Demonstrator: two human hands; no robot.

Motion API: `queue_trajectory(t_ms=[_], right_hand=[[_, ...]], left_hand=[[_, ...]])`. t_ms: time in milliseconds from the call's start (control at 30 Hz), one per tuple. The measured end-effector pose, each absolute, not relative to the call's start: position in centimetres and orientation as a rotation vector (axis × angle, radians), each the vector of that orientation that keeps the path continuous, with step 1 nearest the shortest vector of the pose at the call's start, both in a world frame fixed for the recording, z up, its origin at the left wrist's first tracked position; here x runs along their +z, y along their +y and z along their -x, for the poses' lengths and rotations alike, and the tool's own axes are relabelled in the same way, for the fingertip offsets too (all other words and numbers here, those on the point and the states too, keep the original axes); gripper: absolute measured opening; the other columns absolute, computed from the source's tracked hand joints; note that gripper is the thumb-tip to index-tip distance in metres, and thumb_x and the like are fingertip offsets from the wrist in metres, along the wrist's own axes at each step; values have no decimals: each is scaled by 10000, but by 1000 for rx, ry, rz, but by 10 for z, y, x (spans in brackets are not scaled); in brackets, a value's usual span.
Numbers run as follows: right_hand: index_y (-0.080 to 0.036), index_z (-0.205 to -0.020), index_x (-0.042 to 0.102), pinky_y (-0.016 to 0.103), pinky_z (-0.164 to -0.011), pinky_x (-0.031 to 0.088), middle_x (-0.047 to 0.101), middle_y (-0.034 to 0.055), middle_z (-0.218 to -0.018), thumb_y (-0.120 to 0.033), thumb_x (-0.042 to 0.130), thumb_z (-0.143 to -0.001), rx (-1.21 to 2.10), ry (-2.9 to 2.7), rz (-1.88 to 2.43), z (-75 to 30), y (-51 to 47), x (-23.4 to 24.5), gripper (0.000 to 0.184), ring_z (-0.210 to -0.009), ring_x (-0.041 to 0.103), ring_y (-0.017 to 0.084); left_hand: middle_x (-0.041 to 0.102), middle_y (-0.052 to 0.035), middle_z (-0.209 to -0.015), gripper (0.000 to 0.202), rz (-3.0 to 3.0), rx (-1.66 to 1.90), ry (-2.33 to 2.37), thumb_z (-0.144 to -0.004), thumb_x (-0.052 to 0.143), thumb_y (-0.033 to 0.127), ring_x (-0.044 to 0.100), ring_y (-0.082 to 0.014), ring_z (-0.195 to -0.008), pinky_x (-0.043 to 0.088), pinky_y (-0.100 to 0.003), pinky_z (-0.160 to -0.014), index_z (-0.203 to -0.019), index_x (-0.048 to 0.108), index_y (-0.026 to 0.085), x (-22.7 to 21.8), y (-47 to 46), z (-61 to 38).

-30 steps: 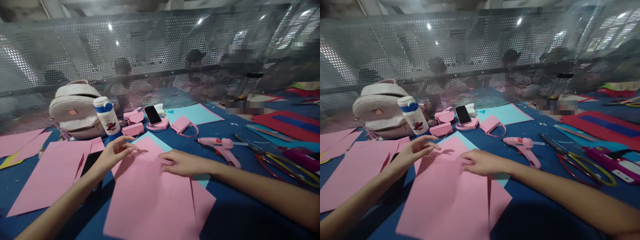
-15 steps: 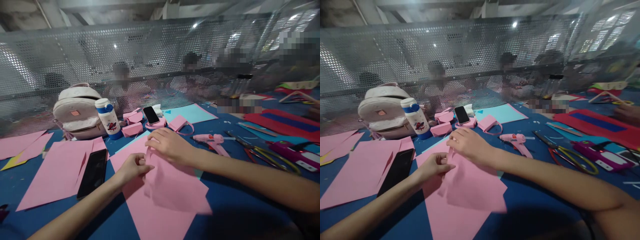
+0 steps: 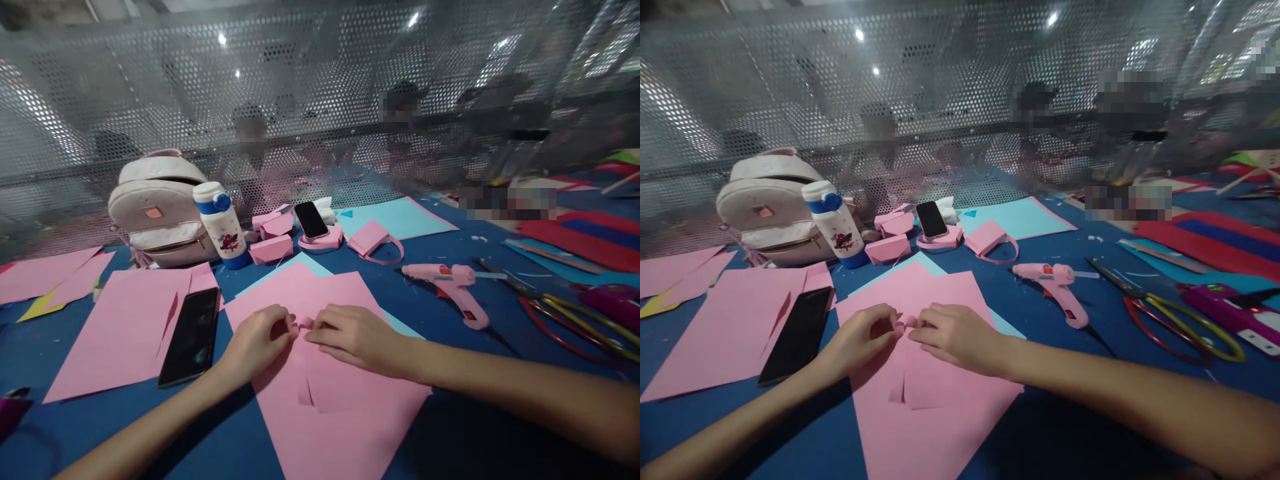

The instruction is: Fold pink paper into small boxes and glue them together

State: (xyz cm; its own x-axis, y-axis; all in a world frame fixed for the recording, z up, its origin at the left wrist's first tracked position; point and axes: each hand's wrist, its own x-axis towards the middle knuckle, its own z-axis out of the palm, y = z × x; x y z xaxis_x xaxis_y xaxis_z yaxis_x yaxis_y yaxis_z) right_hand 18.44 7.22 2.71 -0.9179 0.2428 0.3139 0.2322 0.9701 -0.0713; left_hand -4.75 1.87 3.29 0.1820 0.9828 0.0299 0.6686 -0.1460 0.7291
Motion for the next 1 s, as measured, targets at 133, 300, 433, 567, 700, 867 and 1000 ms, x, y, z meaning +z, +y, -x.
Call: queue_trajectory(t_ms=[133,300,433,567,700,867,1000], right_hand=[[-177,-1206,646,303,-690,451,640,86,-938,-178,459,-1007,-92,-2773,254,-183,76,25,273,-829,562,199],[-179,-1277,613,276,-639,416,630,67,-861,-122,437,-998,-126,-2794,258,-181,78,23,336,-771,536,181],[-175,-1261,617,278,-634,395,641,69,-902,-136,440,-1004,-83,-2837,296,-179,79,23,314,-773,529,177],[-169,-1225,626,286,-632,371,651,73,-943,-153,453,-1015,-49,-2849,300,-179,80,21,273,-780,520,182],[-179,-1276,597,292,-638,365,647,63,-933,-164,418,-1034,-65,-2866,287,-180,82,18,302,-792,514,185],[-203,-1288,600,292,-650,364,652,62,-967,-177,401,-1041,-88,-2901,301,-181,81,18,318,-790,510,177],[-206,-1296,594,283,-646,351,649,55,-947,-177,427,-1032,-98,-2892,314,-180,79,22,314,-786,506,176]], left_hand=[[651,-18,-858,79,-1963,700,1544,-863,595,237,581,-187,-810,388,-279,-720,-797,600,194,31,20,47],[652,-23,-851,97,-2029,693,1510,-895,590,250,589,-193,-812,399,-287,-724,-821,618,194,29,23,47],[668,-31,-857,130,-2049,690,1480,-926,567,272,604,-200,-827,409,-306,-749,-843,633,196,28,24,48],[681,-29,-891,155,-2043,686,1466,-947,554,291,606,-208,-870,398,-328,-795,-842,627,205,26,24,50],[678,-23,-940,81,-2046,629,1494,-931,588,262,597,-216,-901,383,-341,-819,-877,615,208,27,21,52],[650,-24,-948,44,-2054,570,1530,-905,606,215,581,-219,-901,372,-346,-811,-866,597,196,28,20,50],[637,-5,-900,90,-2034,639,1525,-919,590,214,574,-200,-866,364,-339,-806,-830,587,196,24,19,49]])
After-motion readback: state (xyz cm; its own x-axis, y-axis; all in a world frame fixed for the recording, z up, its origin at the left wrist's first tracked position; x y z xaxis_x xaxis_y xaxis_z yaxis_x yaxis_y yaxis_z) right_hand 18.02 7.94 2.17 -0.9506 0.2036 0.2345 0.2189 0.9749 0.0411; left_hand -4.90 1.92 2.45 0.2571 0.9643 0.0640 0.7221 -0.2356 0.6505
